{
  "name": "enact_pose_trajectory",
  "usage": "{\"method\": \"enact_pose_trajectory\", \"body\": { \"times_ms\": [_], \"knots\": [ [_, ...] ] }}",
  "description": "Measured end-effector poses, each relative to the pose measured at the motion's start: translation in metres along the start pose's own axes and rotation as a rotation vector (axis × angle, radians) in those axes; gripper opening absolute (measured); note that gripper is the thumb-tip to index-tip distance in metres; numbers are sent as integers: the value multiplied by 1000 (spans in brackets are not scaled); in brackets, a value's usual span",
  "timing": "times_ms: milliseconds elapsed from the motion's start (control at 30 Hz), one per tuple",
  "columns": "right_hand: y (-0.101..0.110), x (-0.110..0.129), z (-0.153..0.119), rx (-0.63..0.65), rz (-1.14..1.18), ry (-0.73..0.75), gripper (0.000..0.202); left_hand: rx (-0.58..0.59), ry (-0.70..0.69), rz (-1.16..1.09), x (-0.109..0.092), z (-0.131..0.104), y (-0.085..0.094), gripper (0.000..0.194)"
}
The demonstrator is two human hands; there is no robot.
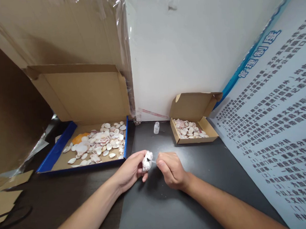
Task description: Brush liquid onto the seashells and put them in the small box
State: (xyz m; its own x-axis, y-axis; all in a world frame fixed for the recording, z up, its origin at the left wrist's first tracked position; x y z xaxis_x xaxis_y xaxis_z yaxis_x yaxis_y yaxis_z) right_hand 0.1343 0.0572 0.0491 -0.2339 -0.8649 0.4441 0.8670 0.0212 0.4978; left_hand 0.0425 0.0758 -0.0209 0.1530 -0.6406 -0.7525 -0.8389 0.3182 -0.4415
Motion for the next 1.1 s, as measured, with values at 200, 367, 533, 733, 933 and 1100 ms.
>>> {"method": "enact_pose_trajectory", "body": {
  "times_ms": [200,367,533,733,933,1100],
  "knots": [
    [6,-6,0,-34,-74,-59,32,7,13,-49,1,1,1,11],
    [-3,0,1,42,-61,-18,30,-1,-1,-54,1,3,2,10],
    [2,-10,1,30,-129,-87,35,-15,-1,-46,0,2,1,8],
    [-3,4,0,27,-7,8,28,-8,-6,-43,2,4,1,7],
    [9,-16,2,-3,-200,-148,34,1,-7,-71,1,4,1,5],
    [6,-12,3,1,-102,-91,33,-20,-7,-47,0,2,0,6]
  ]
}}
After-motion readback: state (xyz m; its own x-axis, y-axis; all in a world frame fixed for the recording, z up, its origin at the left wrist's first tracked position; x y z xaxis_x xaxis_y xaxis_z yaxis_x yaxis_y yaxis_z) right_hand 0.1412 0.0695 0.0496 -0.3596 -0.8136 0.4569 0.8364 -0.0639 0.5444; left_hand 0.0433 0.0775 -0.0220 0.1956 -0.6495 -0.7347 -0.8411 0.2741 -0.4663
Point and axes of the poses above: each hand's wrist, its own z-axis towards the middle knuckle, its own y-axis out of the back of the hand, x = y × z, the point moved 9 cm from there along z, towards the middle knuckle, and after that the axes turned 12 degrees about y, right-handed, at the moved point
